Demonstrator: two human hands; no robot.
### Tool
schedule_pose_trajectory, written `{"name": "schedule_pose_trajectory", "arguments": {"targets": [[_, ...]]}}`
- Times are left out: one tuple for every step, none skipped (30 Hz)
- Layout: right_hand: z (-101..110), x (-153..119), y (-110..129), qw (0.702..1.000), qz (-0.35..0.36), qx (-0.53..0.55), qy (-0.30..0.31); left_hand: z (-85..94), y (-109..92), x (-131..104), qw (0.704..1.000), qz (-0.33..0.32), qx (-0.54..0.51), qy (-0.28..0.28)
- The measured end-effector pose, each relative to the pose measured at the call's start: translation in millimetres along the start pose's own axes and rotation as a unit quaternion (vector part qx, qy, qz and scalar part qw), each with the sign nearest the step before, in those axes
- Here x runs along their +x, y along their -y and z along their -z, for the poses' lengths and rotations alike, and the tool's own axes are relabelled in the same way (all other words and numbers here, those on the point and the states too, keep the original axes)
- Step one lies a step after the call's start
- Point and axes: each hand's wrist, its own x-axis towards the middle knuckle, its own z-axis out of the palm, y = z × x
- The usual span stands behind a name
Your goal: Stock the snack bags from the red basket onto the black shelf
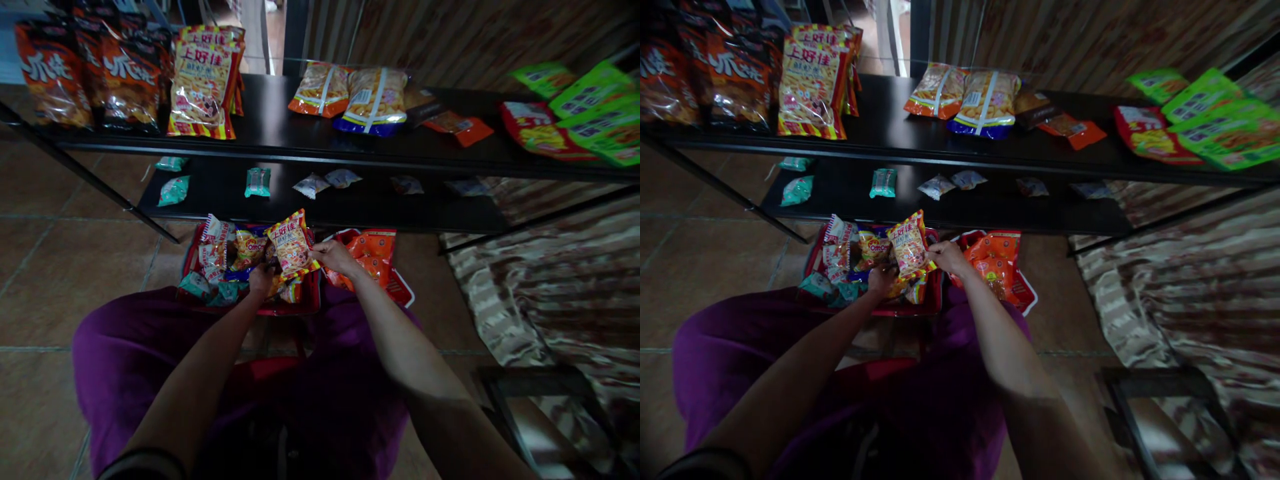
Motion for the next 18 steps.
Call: {"name": "schedule_pose_trajectory", "arguments": {"targets": [[-1.4, -0.6, -5.2, 1.0, -0.01, -0.02, 0.005, -0.2, -0.1, -1.5, 1.0, 0.0, 0.011, 0.003], [-3.2, -1.0, -9.7, 0.999, -0.019, -0.034, 0.006, 0.4, -0.1, -4.6, 1.0, 0.001, 0.019, 0.002], [-5.4, -1.1, -13.1, 0.999, -0.03, -0.039, 0.004, 1.6, 0.2, -10.0, 1.0, -0.001, 0.025, -0.002], [-8.0, -0.6, -15.3, 0.998, -0.041, -0.041, 0.003, 3.2, 0.9, -17.7, 1.0, -0.003, 0.029, -0.011], [-10.8, 0.3, -16.3, 0.998, -0.051, -0.04, 0.005, 4.5, 2.2, -27.8, 0.999, -0.005, 0.032, -0.025], [-13.9, 1.7, -16.0, 0.997, -0.059, -0.04, 0.007, 5.1, 4.1, -39.7, 0.999, -0.017, 0.034, -0.036], [-17.1, 3.6, -14.6, 0.997, -0.065, -0.04, 0.011, 4.2, 6.5, -52.5, 0.998, -0.031, 0.038, -0.046], [-20.2, 5.7, -12.3, 0.997, -0.068, -0.042, 0.013, 1.4, 9.1, -64.9, 0.997, -0.056, 0.04, -0.046], [-23.0, 7.9, -9.5, 0.997, -0.066, -0.047, 0.015, -3.8, 11.6, -75.7, 0.992, -0.12, 0.046, -0.009], [-25.3, 10.1, -6.4, 0.997, -0.06, -0.053, 0.017, -11.3, 13.4, -83.9, 0.983, -0.163, 0.055, 0.066], [-27.0, 12.2, -3.3, 0.997, -0.053, -0.06, 0.017, -21.0, 14.3, -88.7, 0.975, -0.164, 0.069, 0.135], [-28.0, 14.0, -0.4, 0.996, -0.049, -0.066, 0.018, -32.4, 13.8, -89.9, 0.974, -0.148, 0.079, 0.155], [-28.4, 15.5, 2.1, 0.996, -0.047, -0.071, 0.019, -44.9, 11.9, -88.0, 0.973, -0.131, 0.089, 0.17], [-28.3, 16.6, 4.1, 0.996, -0.047, -0.076, 0.018, -57.7, 8.7, -83.8, 0.973, -0.111, 0.099, 0.177], [-27.8, 17.6, 5.8, 0.996, -0.048, -0.079, 0.016, -69.9, 4.3, -78.2, 0.973, -0.094, 0.109, 0.179], [-27.1, 18.3, 7.2, 0.995, -0.048, -0.082, 0.013, -80.9, -0.9, -72.3, 0.973, -0.08, 0.12, 0.18], [-26.2, 19.1, 8.2, 0.995, -0.047, -0.083, 0.01, -90.2, -6.3, -66.8, 0.973, -0.069, 0.131, 0.179], [-25.4, 19.9, 9.0, 0.995, -0.044, -0.086, 0.009, -97.5, -11.4, -62.2, 0.972, -0.06, 0.144, 0.178]]}}
